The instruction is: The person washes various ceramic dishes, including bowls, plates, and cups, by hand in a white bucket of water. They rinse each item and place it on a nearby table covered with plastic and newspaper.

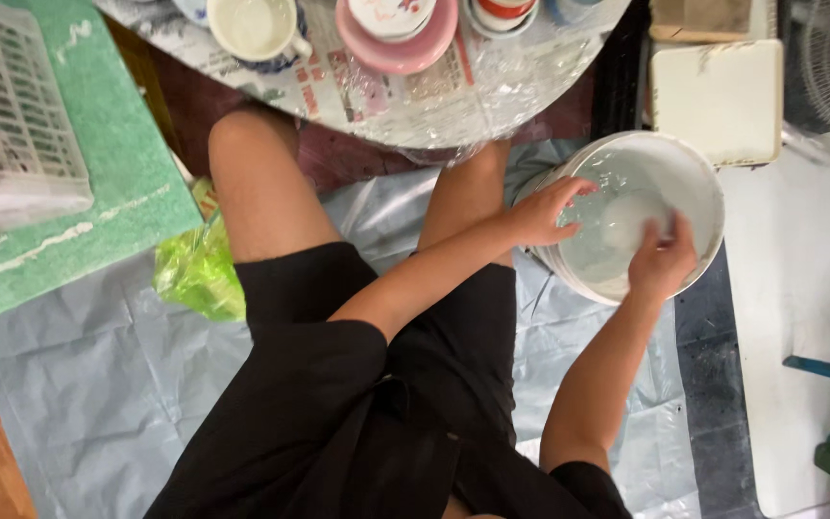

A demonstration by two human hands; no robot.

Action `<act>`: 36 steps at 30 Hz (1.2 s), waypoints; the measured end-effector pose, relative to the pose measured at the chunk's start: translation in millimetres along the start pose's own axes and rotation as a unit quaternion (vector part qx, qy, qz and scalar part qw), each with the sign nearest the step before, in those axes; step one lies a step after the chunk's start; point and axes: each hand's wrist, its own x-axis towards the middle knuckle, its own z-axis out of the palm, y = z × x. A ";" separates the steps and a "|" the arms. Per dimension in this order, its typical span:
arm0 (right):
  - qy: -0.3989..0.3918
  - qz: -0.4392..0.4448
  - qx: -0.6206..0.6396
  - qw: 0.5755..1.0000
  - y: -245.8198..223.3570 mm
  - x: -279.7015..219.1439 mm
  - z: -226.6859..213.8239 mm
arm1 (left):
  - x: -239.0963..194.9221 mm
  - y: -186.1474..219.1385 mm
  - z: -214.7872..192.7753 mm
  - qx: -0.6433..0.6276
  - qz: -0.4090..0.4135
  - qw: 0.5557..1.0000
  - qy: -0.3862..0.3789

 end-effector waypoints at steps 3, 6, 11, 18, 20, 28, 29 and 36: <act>0.055 -0.010 0.050 0.997 8.0 -5.5 2.6 | -2.9 -2.3 0.6 0.007 -0.017 1.000 -0.003; 0.044 -0.001 0.044 0.998 10.4 -6.5 1.1 | 0.1 -4.5 -4.1 -0.020 -0.058 0.998 -0.017; 0.112 0.008 0.106 0.988 -0.3 -18.2 3.6 | 2.7 -11.7 2.2 -0.027 -0.106 0.991 -0.077; 0.085 -0.038 0.079 0.993 -17.3 1.0 -8.0 | 6.4 -25.5 9.8 -0.018 -0.067 0.993 -0.095; 0.043 -0.029 0.086 0.995 -14.9 -7.7 -14.2 | -5.4 -21.8 15.0 -0.033 -0.075 0.992 -0.100; -0.001 0.047 0.306 0.951 -23.5 -13.8 0.7 | 2.5 -3.3 4.4 -0.008 -0.099 0.989 -0.106; -0.006 0.053 0.317 0.947 -28.2 -14.2 0.2 | 2.9 0.9 1.6 -0.013 -0.097 0.989 -0.107; -0.014 0.062 0.355 0.933 -103.8 -12.3 -10.3 | 28.5 47.2 -55.9 -0.061 -0.049 0.996 -0.044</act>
